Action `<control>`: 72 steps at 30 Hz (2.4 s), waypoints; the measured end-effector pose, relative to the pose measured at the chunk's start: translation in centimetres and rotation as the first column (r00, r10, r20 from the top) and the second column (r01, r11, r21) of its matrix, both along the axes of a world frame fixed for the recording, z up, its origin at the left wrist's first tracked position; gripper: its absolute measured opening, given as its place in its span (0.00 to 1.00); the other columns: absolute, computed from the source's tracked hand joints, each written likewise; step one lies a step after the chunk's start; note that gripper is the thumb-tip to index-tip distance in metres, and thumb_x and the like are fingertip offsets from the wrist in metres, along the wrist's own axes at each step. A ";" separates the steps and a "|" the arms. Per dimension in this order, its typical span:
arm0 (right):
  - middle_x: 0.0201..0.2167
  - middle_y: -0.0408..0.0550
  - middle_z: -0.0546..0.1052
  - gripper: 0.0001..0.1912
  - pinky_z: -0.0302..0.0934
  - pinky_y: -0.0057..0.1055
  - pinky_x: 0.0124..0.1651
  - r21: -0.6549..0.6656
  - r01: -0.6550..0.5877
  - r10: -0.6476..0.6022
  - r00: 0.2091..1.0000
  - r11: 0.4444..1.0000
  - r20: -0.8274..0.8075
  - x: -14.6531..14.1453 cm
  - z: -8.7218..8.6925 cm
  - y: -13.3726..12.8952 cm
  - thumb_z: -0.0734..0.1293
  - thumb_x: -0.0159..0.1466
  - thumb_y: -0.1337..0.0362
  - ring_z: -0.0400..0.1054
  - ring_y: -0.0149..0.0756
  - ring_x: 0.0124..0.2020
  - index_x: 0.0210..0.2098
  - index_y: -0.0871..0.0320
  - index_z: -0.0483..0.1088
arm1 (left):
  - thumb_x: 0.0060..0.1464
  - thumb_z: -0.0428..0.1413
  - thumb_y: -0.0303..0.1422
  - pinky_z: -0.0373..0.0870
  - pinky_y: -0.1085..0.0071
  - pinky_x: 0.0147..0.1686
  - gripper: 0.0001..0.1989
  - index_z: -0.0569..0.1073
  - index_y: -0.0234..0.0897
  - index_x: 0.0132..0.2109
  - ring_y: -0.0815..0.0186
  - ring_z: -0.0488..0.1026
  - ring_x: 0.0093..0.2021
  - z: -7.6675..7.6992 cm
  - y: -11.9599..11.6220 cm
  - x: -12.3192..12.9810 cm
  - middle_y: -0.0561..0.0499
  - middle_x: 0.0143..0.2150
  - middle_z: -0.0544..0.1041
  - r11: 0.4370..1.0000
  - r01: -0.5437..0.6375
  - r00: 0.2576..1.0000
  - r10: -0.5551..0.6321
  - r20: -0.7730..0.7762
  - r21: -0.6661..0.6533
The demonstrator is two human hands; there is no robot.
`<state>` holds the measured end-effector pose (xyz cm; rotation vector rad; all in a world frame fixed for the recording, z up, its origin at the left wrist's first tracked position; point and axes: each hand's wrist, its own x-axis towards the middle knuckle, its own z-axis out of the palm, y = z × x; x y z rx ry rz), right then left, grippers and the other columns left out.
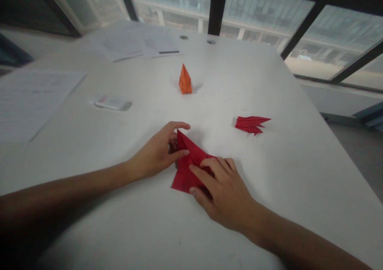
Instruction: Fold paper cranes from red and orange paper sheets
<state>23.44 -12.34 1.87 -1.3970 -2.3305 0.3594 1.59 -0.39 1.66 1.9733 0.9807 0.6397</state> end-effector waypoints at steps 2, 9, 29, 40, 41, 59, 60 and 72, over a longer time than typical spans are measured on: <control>0.50 0.52 0.73 0.15 0.64 0.45 0.53 -0.012 0.084 -0.085 0.982 0.996 -0.167 0.3 -0.1 0.2 0.65 0.71 0.64 0.68 0.44 0.50 0.57 0.53 0.70 | 0.57 0.61 0.26 0.77 0.66 0.38 0.29 0.63 0.46 0.62 0.71 0.72 0.32 -0.2 -0.1 0.0 0.47 0.58 0.69 0.992 0.032 0.998 -0.025 -0.062 0.120; 0.48 0.52 0.72 0.13 0.64 0.47 0.55 -0.014 0.250 -0.248 0.950 0.968 -0.189 0.8 -0.9 1.3 0.67 0.65 0.70 0.67 0.46 0.51 0.49 0.54 0.71 | 0.64 0.55 0.26 0.70 0.53 0.58 0.09 0.75 0.42 0.49 0.52 0.66 0.60 -0.5 -0.7 -0.4 0.45 0.66 0.67 0.772 0.192 0.968 -0.047 -0.246 0.606; 0.52 0.53 0.76 0.18 0.57 0.49 0.55 0.035 0.278 -0.276 0.960 0.960 -0.048 0.7 -1.0 1.4 0.67 0.65 0.67 0.66 0.49 0.52 0.55 0.56 0.69 | 0.69 0.53 0.34 0.66 0.60 0.60 0.11 0.77 0.40 0.53 0.58 0.69 0.56 -0.1 -0.2 -0.8 0.43 0.56 0.75 0.685 0.505 0.863 -0.394 -0.315 0.526; 0.40 0.47 0.77 0.09 0.54 0.46 0.50 -0.007 0.253 -0.253 0.967 0.967 -0.019 0.5 -0.6 1.3 0.68 0.66 0.66 0.67 0.46 0.45 0.46 0.52 0.73 | 0.71 0.50 0.34 0.65 0.61 0.53 0.11 0.77 0.38 0.47 0.60 0.71 0.49 0.0 0.0 -0.9 0.47 0.47 0.79 0.726 0.506 0.856 -0.359 -0.371 0.465; 0.40 0.48 0.77 0.09 0.54 0.46 0.50 -0.006 0.252 -0.253 0.967 0.968 -0.015 0.5 -0.6 1.3 0.67 0.66 0.66 0.67 0.46 0.45 0.46 0.52 0.73 | 0.70 0.50 0.37 0.65 0.61 0.53 0.12 0.77 0.38 0.47 0.59 0.71 0.49 0.1 -0.1 -0.8 0.46 0.47 0.79 0.726 0.509 0.854 -0.361 -0.373 0.463; 0.51 0.51 0.75 0.09 0.56 0.51 0.54 0.047 0.328 -0.328 0.945 0.943 -0.003 2.0 -1.0 2.5 0.67 0.68 0.61 0.66 0.50 0.54 0.47 0.51 0.73 | 0.66 0.53 0.43 0.64 0.51 0.55 0.23 0.67 0.37 0.62 0.49 0.69 0.57 0.1 -0.9 -0.8 0.41 0.59 0.76 0.760 0.412 0.878 -0.185 -0.441 0.502; 0.50 0.50 0.76 0.08 0.56 0.50 0.54 0.039 0.317 -0.317 0.948 0.948 -0.012 2.1 -1.0 2.5 0.67 0.69 0.61 0.66 0.49 0.53 0.46 0.51 0.74 | 0.66 0.54 0.43 0.65 0.51 0.55 0.23 0.67 0.37 0.62 0.49 0.69 0.57 0.2 -1.0 -0.8 0.40 0.60 0.75 0.761 0.410 0.879 -0.185 -0.439 0.503; 0.62 0.50 0.72 0.19 0.57 0.53 0.57 0.053 0.224 -0.225 0.974 0.973 0.028 2.2 -1.1 2.2 0.66 0.69 0.65 0.64 0.50 0.59 0.57 0.44 0.74 | 0.69 0.50 0.34 0.68 0.61 0.50 0.13 0.72 0.39 0.57 0.58 0.69 0.46 -0.6 0.0 -0.9 0.45 0.46 0.75 0.746 0.412 0.893 -0.215 -0.396 0.523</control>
